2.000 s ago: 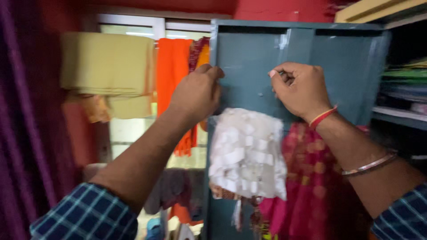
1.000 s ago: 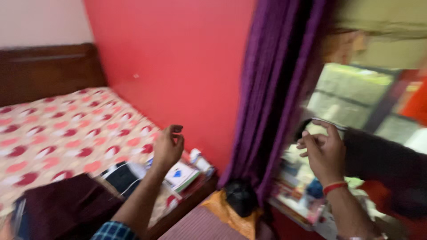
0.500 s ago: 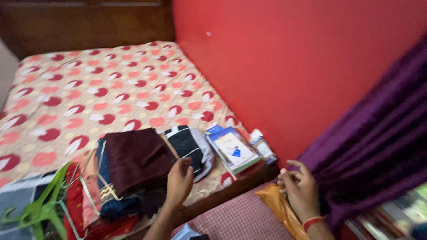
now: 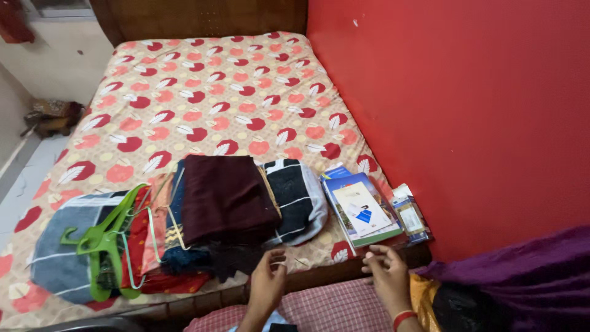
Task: The person picks up an envelope, books, a box, a folder, a bag, and clothes on hangers from a bed and places them one at a time into a metal cabinet.
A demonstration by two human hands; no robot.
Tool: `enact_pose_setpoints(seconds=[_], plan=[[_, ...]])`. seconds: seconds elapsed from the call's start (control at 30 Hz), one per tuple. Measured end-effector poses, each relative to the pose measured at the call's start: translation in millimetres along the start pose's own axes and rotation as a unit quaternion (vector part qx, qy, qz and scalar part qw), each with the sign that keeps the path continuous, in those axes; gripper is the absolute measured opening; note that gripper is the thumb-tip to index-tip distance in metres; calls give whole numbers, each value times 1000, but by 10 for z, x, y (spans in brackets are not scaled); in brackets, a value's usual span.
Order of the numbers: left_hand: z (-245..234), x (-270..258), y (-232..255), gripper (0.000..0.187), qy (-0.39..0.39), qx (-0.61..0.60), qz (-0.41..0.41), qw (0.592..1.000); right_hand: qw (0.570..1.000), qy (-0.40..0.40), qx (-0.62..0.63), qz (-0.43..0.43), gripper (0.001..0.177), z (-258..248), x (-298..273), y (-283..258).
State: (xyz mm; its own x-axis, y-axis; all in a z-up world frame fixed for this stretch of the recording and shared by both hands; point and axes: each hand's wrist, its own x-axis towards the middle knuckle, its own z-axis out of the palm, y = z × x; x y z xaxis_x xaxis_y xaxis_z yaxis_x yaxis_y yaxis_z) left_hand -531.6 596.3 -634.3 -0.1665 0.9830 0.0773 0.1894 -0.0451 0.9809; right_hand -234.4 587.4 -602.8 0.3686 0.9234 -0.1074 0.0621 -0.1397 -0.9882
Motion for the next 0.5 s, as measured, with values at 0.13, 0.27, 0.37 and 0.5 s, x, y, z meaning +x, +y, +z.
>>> enact_pose_setpoints(seconds=[0.13, 0.27, 0.37, 0.5], plan=[[698, -8, -309, 31, -33, -56, -3, 998, 999, 3, 31, 38, 32, -99, 330, 437], [1325, 60, -365, 29, -71, -32, -35, 996, 997, 15, 17, 69, 31, -307, 617, 821], [1697, 187, -347, 31, -96, -48, -49, 993, 998, 13, -20, 53, 33, -464, 878, 1014], [2125, 449, -443, 33, -114, -69, -107, 985, 982, 9, -147, 119, 41, -695, 1238, 1074]])
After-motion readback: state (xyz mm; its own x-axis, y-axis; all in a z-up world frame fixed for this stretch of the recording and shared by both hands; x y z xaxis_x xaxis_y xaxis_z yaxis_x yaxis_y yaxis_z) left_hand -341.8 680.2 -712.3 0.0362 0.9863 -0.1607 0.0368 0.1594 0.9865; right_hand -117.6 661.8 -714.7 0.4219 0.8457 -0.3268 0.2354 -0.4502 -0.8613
